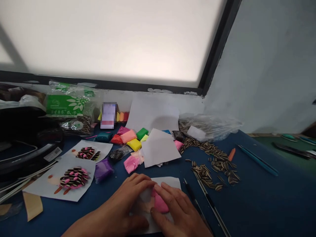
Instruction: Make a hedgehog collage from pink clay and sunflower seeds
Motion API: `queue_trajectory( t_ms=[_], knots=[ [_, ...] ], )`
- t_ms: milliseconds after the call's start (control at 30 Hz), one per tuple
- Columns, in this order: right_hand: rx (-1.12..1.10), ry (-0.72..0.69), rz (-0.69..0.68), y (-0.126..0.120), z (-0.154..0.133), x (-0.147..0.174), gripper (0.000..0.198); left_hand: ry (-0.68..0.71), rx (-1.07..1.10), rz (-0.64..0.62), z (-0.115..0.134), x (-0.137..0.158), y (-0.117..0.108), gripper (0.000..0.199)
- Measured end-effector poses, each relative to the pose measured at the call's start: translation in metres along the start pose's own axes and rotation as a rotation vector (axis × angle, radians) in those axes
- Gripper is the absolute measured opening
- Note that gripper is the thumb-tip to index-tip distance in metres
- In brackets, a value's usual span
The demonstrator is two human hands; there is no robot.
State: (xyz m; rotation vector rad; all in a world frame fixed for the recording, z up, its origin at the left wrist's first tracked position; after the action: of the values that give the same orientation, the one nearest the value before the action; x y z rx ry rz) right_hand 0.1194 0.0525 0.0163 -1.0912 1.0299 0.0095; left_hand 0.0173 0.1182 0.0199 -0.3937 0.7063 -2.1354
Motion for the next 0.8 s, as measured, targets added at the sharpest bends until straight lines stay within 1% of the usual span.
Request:
queue_trajectory(
  t_ms=[133,300,367,467,567,700,733,767,800],
  knots=[
    [0.045,-0.025,-0.016,0.006,-0.004,0.002,0.031,0.003,0.012,-0.012,0.001,0.001,0.0,0.067],
    [0.05,-0.014,-0.042,0.004,-0.005,-0.005,0.024,0.03,0.011,0.002,0.003,0.001,-0.002,0.061],
    [0.032,0.001,0.009,-0.004,-0.005,-0.01,0.02,0.039,0.011,0.006,0.003,0.0,-0.002,0.06],
    [0.02,0.021,0.073,-0.016,-0.005,-0.017,0.028,0.056,0.007,0.005,0.002,-0.001,-0.002,0.066],
    [0.051,0.012,0.04,-0.014,-0.01,-0.02,0.028,0.092,0.002,0.017,0.001,-0.001,-0.002,0.072],
    [0.083,0.048,0.132,-0.022,-0.01,-0.017,0.032,0.124,0.005,0.02,-0.004,-0.001,0.002,0.072],
    [0.087,0.038,0.114,-0.021,-0.012,-0.016,0.031,0.125,0.002,0.014,-0.006,-0.001,0.003,0.072],
    [0.096,0.01,0.049,-0.016,-0.014,-0.016,0.028,0.128,0.001,0.008,-0.007,-0.002,0.004,0.072],
    [0.102,-0.006,0.019,-0.015,-0.015,-0.016,0.026,0.13,0.003,0.003,-0.007,-0.002,0.005,0.073]
  ],
)
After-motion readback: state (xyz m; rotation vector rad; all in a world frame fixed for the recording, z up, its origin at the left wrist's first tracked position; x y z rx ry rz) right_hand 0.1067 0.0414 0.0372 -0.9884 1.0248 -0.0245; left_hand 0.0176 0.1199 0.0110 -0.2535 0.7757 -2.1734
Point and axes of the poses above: each hand's wrist, its own x-axis away from the middle knuckle, its own y-axis out of the palm, z = x × y, the point moved 10 cm from there along -x, towards the middle knuckle, and after that the axes turned 3 degrees about y, right-handed, at the moved point
